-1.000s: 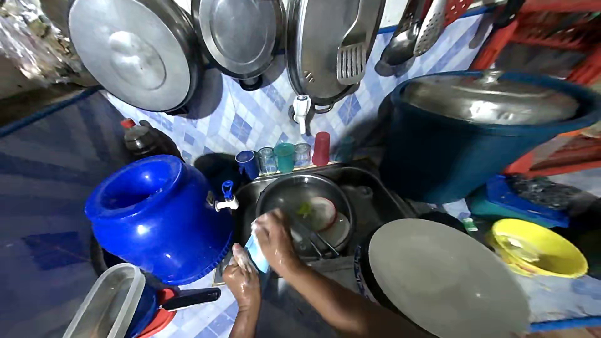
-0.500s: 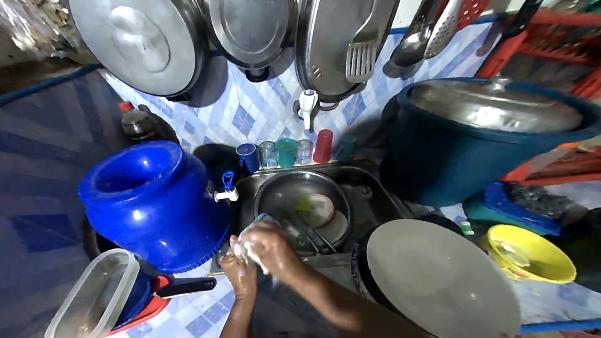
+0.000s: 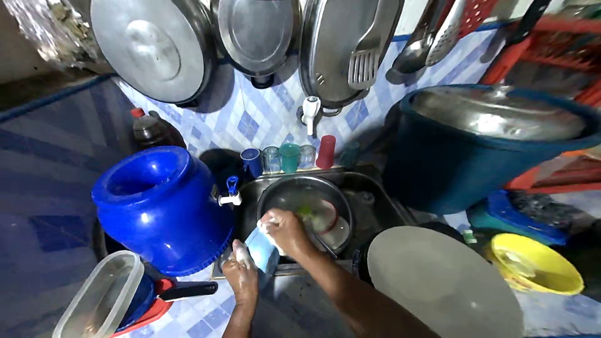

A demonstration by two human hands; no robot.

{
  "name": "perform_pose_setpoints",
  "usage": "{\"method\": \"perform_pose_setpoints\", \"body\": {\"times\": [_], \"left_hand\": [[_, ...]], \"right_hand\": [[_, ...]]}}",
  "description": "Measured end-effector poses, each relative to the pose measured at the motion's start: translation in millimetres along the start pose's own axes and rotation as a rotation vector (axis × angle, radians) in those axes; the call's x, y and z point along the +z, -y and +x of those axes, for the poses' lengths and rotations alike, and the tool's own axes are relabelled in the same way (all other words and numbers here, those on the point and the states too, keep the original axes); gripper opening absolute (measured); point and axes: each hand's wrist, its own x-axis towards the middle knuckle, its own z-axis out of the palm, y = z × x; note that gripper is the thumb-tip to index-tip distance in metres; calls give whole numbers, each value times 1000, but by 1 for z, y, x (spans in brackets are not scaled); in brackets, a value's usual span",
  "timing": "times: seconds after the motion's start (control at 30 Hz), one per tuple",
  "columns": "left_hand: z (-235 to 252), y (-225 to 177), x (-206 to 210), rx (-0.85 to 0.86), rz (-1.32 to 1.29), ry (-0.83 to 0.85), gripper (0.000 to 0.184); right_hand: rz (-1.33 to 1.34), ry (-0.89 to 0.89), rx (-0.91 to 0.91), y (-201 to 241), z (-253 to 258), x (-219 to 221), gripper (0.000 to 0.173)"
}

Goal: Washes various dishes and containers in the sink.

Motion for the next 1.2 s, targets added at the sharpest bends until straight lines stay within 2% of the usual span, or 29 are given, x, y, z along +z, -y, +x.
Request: {"method": "perform_pose_setpoints", "body": {"times": [0.13,0.2,0.3,0.37,0.4,0.5,0.53,0.57,0.63,0.73,0.8,0.83,0.87,0.97,1.03,1.07,1.1,1.13,1.2], "left_hand": [[-1,9,-1,30,-121,50,28],[0,11,-2,12,-121,37,36],[1,10,-1,-28,-115,7,46],[1,7,0,-5,-61,-13,48],[1,6,0,10,-37,-17,47],[1,6,-1,-56,-152,28,30],[0,9,-2,-66,-190,42,28],[2,11,-2,-53,-200,37,31],[5,12,0,-51,-209,-2,43],[2,14,-3,-95,-253,-26,47],[0,18,-7,-161,-283,-26,45],[1,21,-8,-186,-296,-22,45],[1,25,-11,-188,-304,1,46],[-2,30,-26,-85,-244,132,41],[-11,32,-30,26,-267,182,26],[-20,39,-35,39,-294,217,20],[-27,44,-38,39,-266,216,21],[-29,51,-38,74,-204,170,25],[-26,56,-29,101,-137,53,28]], "right_hand": [[-62,10,-298,16,-28,19,13],[23,36,-201,6,-18,14,15],[194,-26,138,-24,11,6,15],[205,-87,186,-24,12,12,18],[163,-114,91,-15,3,19,19],[-11,-247,-410,5,-27,50,10],[-25,-242,-448,5,-28,51,10],[-13,-196,-389,4,-22,45,12],[108,-68,-141,-8,1,26,18],[534,6,221,-48,26,15,19],[802,31,331,-59,22,19,22],[816,39,316,-56,19,19,24],[725,44,270,-48,17,17,26],[195,159,37,-9,8,14,29],[-71,194,-216,11,-10,37,23],[-155,149,-317,14,-20,53,21],[-192,134,-359,13,-24,63,22],[-183,201,-293,14,-20,64,27],[-93,303,-36,9,8,52,35]]}}
